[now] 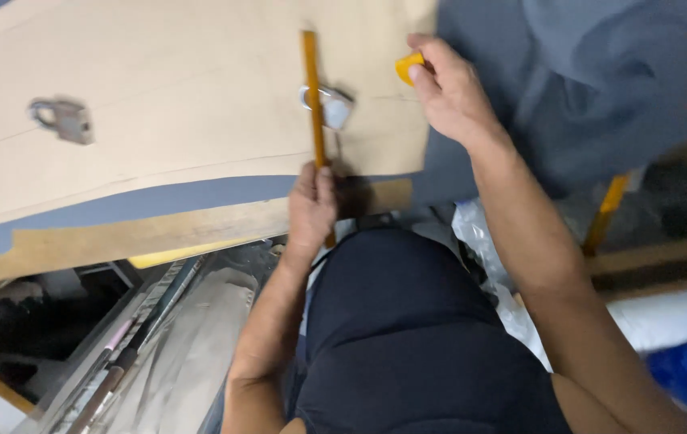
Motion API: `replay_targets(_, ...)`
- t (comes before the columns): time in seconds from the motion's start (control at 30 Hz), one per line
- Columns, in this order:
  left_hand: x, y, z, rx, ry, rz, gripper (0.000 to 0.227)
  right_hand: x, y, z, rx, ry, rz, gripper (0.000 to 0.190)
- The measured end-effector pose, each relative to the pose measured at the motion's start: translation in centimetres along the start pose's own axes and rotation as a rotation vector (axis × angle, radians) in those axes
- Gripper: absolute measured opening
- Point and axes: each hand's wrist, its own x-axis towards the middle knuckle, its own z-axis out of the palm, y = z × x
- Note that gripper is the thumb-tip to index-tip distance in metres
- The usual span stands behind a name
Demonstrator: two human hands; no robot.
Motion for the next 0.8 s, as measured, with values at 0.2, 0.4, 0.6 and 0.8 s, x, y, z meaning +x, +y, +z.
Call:
replay_targets(0.2, 0.5, 3.4, 1.7, 0.063, -0.161, -0.078, 0.025, 1.5, 7.2, 3.1, 0.336, 0.156, 0.063, 0.020)
replay_targets(0.4, 1.3, 2.2, 0.8, 0.321, -0.043, 0.255, 0.043, 2.0, 8.1, 3.0, 0.352, 0.280, 0.236, 0.005)
replay_targets(0.6, 1.1, -2.0, -2.3, 0.541, -0.022, 0.675, 0.039, 2.1, 8.7, 3.2, 0.339, 0.346, 0.268, 0.005)
replay_targets(0.8, 2.6, -1.7, -4.1, 0.696, -0.112, 0.809, 0.044, 0.5, 6.5, 2.7, 0.452, 0.391, 0.291, 0.003)
